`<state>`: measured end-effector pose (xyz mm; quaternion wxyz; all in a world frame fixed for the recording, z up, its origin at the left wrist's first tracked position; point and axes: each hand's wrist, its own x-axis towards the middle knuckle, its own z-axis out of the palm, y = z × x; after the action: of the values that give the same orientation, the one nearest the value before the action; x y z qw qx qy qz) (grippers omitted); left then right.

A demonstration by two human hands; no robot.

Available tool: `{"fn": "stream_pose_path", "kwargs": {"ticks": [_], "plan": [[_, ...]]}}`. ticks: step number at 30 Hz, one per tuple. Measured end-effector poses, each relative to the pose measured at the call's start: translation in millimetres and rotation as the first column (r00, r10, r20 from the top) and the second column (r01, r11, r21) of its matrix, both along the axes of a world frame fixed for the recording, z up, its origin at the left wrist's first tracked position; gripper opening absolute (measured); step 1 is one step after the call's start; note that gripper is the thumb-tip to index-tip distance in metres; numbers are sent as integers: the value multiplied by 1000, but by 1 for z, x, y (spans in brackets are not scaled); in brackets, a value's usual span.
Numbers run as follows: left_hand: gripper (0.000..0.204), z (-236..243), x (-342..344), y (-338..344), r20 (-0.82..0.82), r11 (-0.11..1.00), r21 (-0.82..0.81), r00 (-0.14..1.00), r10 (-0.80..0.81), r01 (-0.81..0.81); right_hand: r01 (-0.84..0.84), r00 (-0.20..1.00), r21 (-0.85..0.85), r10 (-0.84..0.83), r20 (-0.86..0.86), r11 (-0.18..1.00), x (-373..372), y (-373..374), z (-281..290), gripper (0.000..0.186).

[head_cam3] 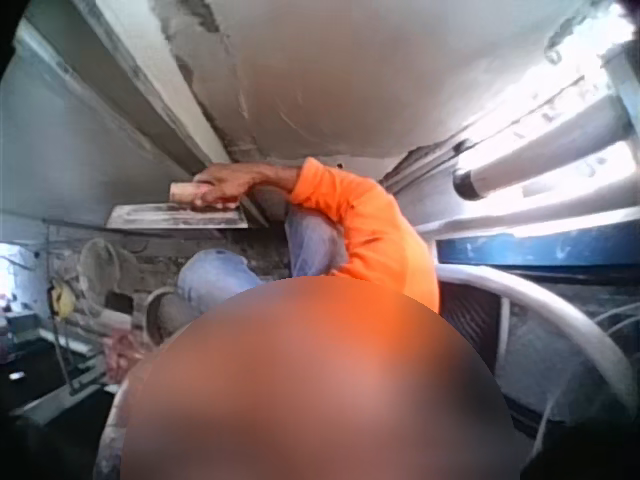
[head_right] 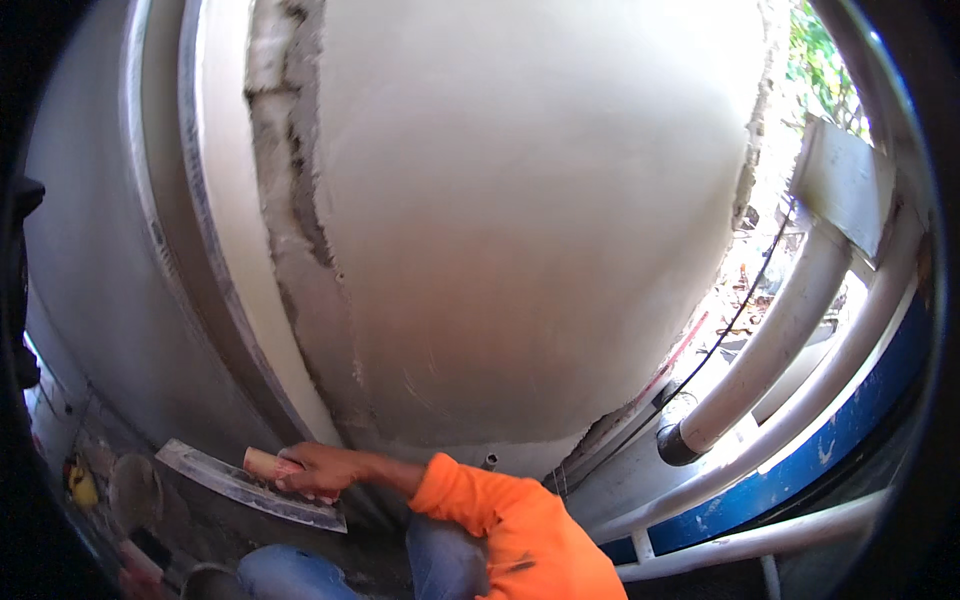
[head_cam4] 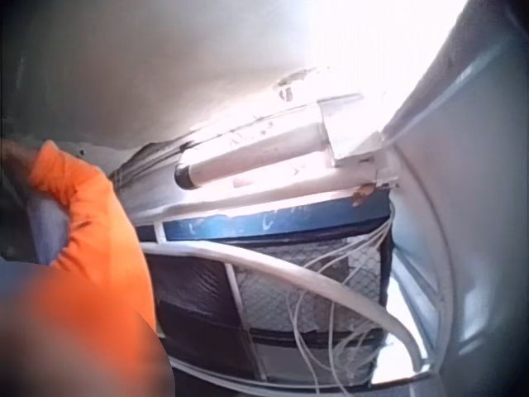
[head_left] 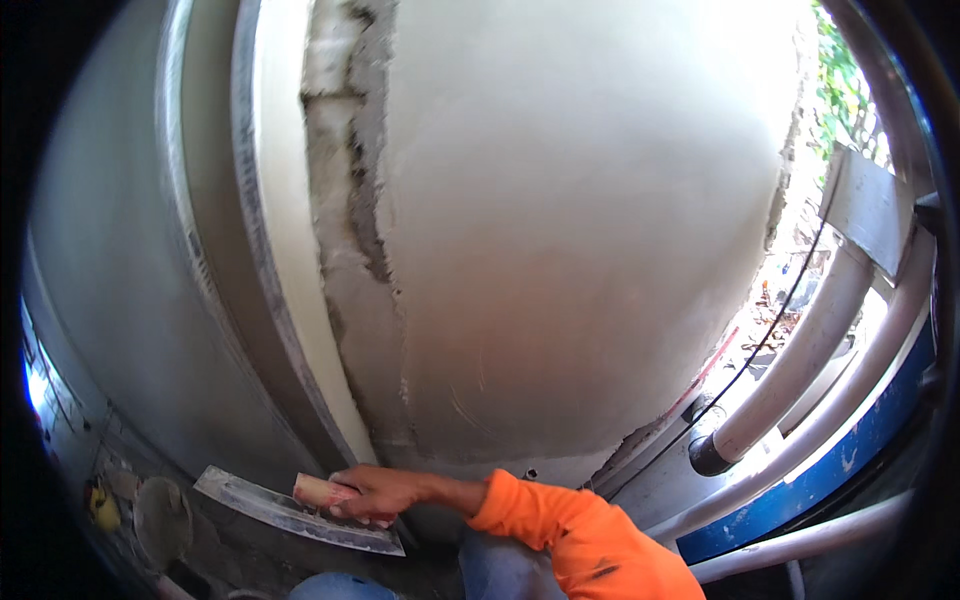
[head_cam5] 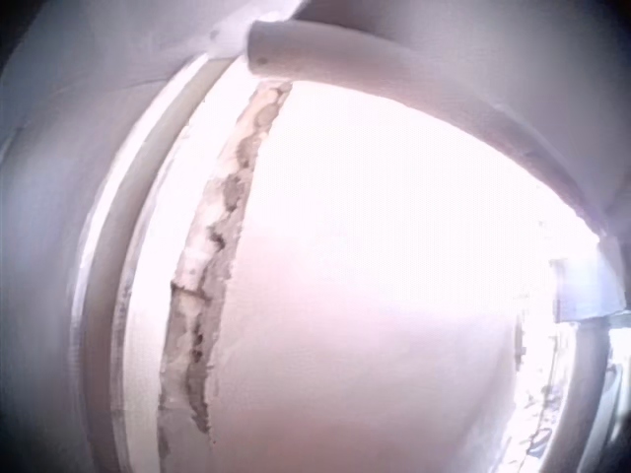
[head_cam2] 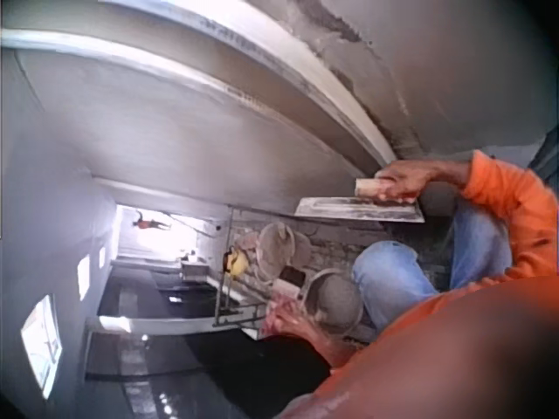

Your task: The person applies plaster to a curved wall using a trowel and a brush. They repeatedly scoop plaster from a bucket, spread it on the wall, and smooth the surface, working around pipes and edges.

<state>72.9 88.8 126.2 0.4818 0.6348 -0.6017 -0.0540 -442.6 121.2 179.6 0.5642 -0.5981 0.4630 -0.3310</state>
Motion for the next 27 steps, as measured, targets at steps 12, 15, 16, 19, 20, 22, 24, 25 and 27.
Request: {"fn": "stream_pose_path", "kwargs": {"ticks": [12,15,16,19,20,22,24,25,27], "plan": [[45,297,-487,20,-514,-76,-630,-488,-705,773,965,250,-121,-672,697,234,-107,319,56,29],[43,373,-572,113,-365,-560,-517,-758,-540,647,991,135,-99,-597,791,93,-114,379,50,32],[44,394,-599,141,-337,-700,-466,-840,-424,541,993,112,-105,-593,798,46,-115,394,48,34],[36,424,-658,213,-358,-830,-355,-883,-304,430,988,93,-148,-581,808,-47,-118,424,39,38],[33,434,-674,212,-224,-680,-421,-795,-563,600,984,109,-173,-585,804,-53,-119,428,36,39],[26,448,-708,212,-38,-313,-610,-422,-906,728,979,84,-176,-573,815,-107,-118,430,31,42],[19,450,-708,158,36,-22,-947,38,-999,320,969,14,-144,-536,844,-202,-121,428,32,43],[20,437,-696,131,-10,-5,-964,-55,-998,266,966,67,-182,-498,864,-185,-125,425,36,46],[33,404,-644,68,188,-99,-982,745,-641,162,925,-24,-225,-640,768,-306,-138,423,54,45]]}}
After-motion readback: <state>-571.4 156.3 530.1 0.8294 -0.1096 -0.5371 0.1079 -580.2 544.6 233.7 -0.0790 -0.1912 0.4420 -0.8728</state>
